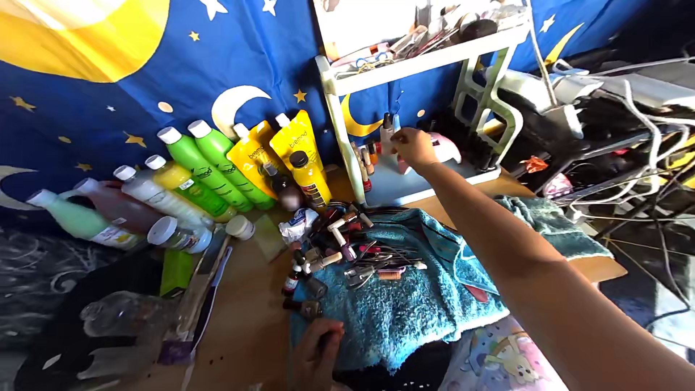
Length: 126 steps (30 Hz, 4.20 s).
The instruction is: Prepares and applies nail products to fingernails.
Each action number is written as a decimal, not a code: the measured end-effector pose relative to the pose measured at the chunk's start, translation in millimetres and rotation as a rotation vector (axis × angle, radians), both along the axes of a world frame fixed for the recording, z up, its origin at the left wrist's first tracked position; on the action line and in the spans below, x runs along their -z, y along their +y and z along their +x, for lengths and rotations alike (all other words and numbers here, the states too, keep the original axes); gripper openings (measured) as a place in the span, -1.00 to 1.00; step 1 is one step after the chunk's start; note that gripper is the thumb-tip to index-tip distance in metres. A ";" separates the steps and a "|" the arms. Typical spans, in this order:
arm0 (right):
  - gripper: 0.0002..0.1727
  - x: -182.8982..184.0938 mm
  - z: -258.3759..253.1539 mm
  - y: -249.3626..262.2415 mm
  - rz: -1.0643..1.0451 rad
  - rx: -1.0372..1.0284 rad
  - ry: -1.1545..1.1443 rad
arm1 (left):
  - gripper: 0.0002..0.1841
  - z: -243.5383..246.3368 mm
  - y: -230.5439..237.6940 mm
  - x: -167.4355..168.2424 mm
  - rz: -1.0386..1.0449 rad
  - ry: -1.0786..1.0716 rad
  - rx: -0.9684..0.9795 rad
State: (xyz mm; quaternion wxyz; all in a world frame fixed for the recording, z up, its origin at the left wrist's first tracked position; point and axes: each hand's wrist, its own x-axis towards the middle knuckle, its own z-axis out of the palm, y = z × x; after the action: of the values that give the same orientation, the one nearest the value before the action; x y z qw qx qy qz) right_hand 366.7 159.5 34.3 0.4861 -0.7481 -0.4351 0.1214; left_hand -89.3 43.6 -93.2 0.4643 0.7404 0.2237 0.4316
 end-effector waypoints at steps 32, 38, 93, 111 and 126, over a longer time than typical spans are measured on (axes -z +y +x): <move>-0.68 85.0 -99.0 -173.2 -0.055 -0.128 -0.424 | -0.83 -1.4 -3.5 -5.6 0.015 -0.109 -0.007; -0.69 104.2 -101.5 -181.4 -0.010 -0.109 -0.410 | -0.82 -0.2 -4.8 -4.2 0.027 -0.109 -0.010; -0.77 58.3 -149.5 -209.3 0.410 -0.208 -0.116 | -0.84 52.3 -12.8 -157.8 -0.109 -0.093 0.074; -0.83 -18.4 -199.5 -234.9 0.540 -0.727 0.280 | -0.84 82.4 -34.8 -170.6 -0.264 0.111 0.287; -0.71 -16.7 -206.1 -234.6 0.554 -0.725 0.259 | -0.58 62.2 -32.1 -154.8 -0.346 0.100 0.275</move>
State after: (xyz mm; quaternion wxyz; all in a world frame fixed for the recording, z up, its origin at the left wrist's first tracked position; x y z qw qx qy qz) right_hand 160.6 -75.1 51.0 0.6439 -0.3689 -0.6200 0.2548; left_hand -27.2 11.5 61.5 0.6273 0.6937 0.2141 0.2820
